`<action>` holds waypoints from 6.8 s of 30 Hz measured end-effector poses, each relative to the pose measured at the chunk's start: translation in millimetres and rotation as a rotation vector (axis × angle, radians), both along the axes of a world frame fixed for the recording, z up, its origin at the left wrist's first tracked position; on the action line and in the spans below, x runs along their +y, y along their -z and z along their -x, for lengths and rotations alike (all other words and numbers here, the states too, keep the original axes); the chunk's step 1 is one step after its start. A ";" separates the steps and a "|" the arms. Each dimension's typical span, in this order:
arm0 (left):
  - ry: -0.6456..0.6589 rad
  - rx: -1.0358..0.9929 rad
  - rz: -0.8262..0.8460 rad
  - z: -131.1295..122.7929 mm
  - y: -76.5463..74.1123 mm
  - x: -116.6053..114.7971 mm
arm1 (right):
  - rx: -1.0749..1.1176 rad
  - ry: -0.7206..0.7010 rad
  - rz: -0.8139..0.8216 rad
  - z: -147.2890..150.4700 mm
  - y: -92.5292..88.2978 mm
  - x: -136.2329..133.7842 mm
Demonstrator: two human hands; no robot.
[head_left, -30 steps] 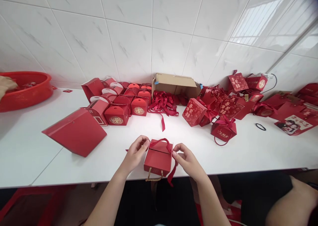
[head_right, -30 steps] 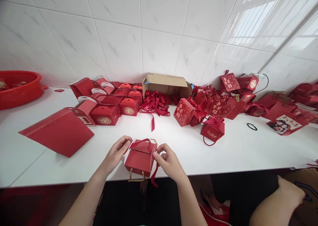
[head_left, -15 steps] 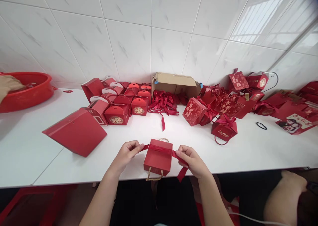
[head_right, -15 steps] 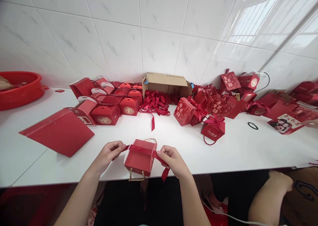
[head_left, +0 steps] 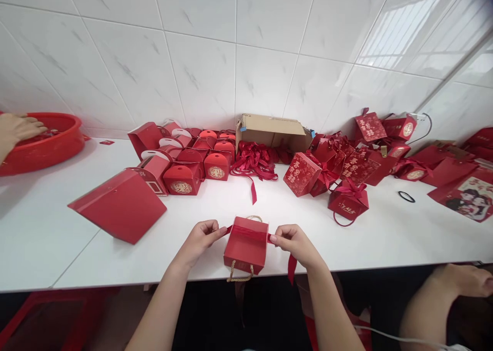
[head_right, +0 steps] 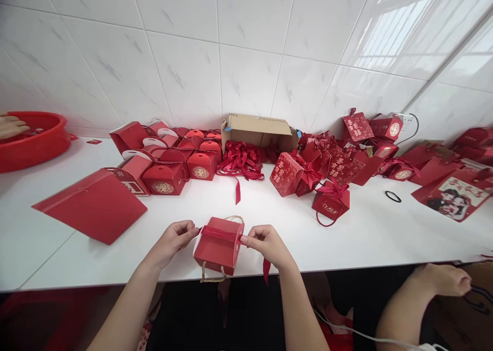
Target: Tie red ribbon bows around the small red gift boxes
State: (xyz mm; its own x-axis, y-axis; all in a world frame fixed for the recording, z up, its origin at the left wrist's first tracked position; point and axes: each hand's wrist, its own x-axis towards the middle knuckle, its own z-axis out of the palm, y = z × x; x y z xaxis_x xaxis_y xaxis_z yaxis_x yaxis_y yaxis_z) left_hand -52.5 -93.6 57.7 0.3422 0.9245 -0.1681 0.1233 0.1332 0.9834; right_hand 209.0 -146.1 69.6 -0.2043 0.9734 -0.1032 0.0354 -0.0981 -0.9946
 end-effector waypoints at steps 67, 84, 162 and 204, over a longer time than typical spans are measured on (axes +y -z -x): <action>-0.103 0.242 -0.094 9.1 14.9 -9.3 | 0.190 -0.209 0.031 -6.7 42.2 19.5; -0.159 0.240 -0.156 1.8 14.1 -17.7 | 0.033 -0.126 -0.079 -2.3 45.7 15.3; -0.159 -0.505 -0.550 -46.7 -153.9 -21.0 | 0.153 0.451 -0.684 44.2 -132.3 13.5; -0.461 0.075 -0.992 -29.0 -114.5 -17.1 | -0.009 0.536 -0.831 21.6 -67.1 5.4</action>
State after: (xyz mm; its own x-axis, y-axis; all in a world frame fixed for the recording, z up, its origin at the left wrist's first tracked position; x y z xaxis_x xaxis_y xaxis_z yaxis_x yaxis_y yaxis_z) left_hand -23.4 -110.6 172.2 -0.0513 0.6965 0.7158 0.3292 -0.6649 0.6705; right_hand 187.4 -140.8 136.7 0.2823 0.7004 0.6555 0.1986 0.6259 -0.7542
